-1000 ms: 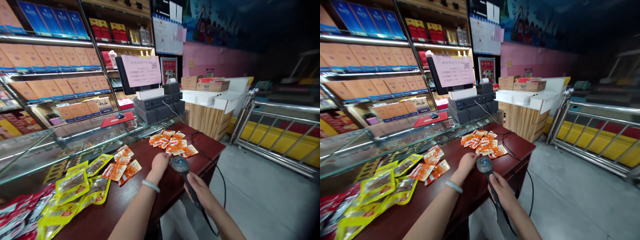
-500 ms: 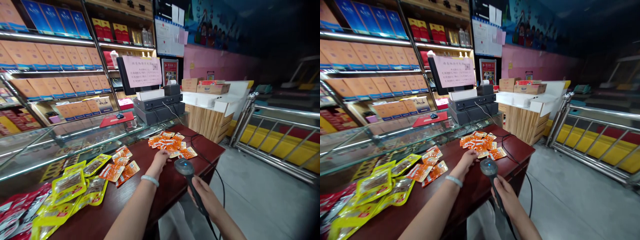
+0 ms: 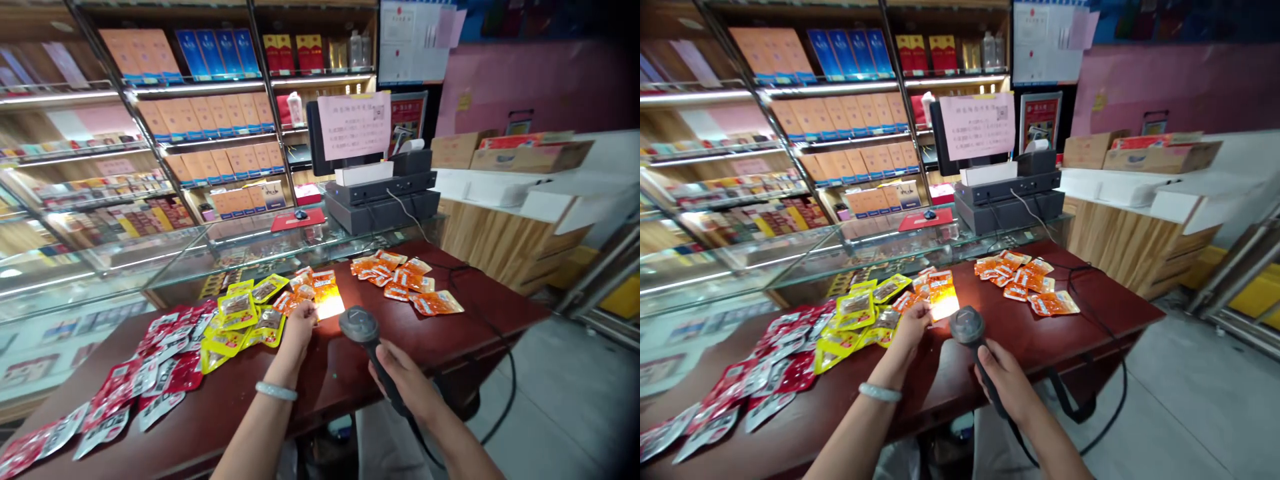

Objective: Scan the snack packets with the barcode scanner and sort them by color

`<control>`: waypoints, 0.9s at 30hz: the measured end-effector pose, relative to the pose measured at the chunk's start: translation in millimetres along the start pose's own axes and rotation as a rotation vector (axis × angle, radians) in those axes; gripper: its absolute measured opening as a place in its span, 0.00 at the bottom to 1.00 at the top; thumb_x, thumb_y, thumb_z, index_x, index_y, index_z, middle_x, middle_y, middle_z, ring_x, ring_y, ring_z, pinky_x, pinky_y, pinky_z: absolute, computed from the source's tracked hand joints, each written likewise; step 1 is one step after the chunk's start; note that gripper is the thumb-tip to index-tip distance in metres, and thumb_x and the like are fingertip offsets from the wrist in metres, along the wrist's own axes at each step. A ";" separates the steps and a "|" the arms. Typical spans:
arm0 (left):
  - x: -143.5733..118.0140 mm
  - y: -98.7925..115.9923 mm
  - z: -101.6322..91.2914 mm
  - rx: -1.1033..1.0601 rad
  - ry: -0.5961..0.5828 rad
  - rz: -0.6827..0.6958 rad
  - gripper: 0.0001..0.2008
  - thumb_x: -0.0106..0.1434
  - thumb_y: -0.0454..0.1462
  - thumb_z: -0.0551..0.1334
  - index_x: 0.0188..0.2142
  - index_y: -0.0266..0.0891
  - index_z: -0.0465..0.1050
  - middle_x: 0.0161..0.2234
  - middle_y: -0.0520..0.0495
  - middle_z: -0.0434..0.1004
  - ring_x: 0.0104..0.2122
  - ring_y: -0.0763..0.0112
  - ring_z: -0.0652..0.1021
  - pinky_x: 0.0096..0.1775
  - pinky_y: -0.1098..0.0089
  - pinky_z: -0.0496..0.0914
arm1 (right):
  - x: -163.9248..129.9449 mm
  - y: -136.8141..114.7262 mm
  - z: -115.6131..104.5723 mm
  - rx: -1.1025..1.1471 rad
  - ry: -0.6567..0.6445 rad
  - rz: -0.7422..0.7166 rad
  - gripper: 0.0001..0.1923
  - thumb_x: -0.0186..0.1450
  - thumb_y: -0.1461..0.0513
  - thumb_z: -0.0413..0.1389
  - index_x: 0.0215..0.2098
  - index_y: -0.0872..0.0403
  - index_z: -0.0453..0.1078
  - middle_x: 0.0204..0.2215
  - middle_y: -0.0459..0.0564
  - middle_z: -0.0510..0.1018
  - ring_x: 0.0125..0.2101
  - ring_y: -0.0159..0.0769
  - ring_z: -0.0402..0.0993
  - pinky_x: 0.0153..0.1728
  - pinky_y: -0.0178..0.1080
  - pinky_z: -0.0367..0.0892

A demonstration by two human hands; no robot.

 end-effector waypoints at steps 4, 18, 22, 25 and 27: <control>-1.8 -10.9 -19.6 0.047 0.022 -0.050 0.13 0.48 0.43 0.67 0.25 0.39 0.65 0.17 0.59 0.61 0.19 0.78 0.64 0.26 0.76 0.58 | 6.4 9.4 11.4 -0.017 -0.075 0.023 0.28 0.58 0.36 0.59 0.34 0.51 0.66 0.20 0.39 0.67 0.16 0.23 0.58 0.17 0.27 0.55; 6.3 32.3 8.4 1.086 0.250 0.395 0.24 0.64 0.45 0.61 0.56 0.35 0.71 0.53 0.35 0.75 0.55 0.51 0.72 0.58 0.54 0.62 | -7.3 4.1 -42.0 -0.031 0.070 -0.056 0.30 0.59 0.36 0.58 0.41 0.53 0.66 0.18 0.38 0.67 0.15 0.23 0.58 0.15 0.27 0.54; 0.9 33.7 102.4 0.945 -0.124 0.478 0.18 0.64 0.44 0.63 0.52 0.41 0.76 0.49 0.41 0.78 0.51 0.57 0.75 0.56 0.60 0.66 | -17.6 0.9 -68.9 0.026 0.191 -0.065 0.33 0.58 0.36 0.58 0.45 0.53 0.66 0.17 0.37 0.66 0.14 0.24 0.57 0.15 0.27 0.52; -1.4 33.7 164.9 0.892 -0.262 0.493 0.17 0.64 0.42 0.63 0.51 0.41 0.77 0.50 0.42 0.78 0.50 0.60 0.76 0.54 0.63 0.66 | -26.7 -2.5 -85.7 0.025 0.273 -0.063 0.36 0.56 0.35 0.58 0.47 0.54 0.65 0.16 0.37 0.65 0.14 0.25 0.56 0.14 0.28 0.51; -0.7 36.3 197.8 0.895 -0.324 0.514 0.16 0.66 0.42 0.62 0.51 0.41 0.77 0.49 0.42 0.79 0.49 0.61 0.76 0.54 0.64 0.66 | -32.2 -4.6 -95.6 0.006 0.311 -0.067 0.37 0.56 0.34 0.58 0.47 0.54 0.66 0.16 0.37 0.65 0.14 0.25 0.55 0.14 0.28 0.52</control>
Point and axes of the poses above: each hand's wrist, its own x-axis towards the middle knuckle, its own z-axis out of the palm, y = z × x, the point moved 1 cm from there along x, towards the middle knuckle
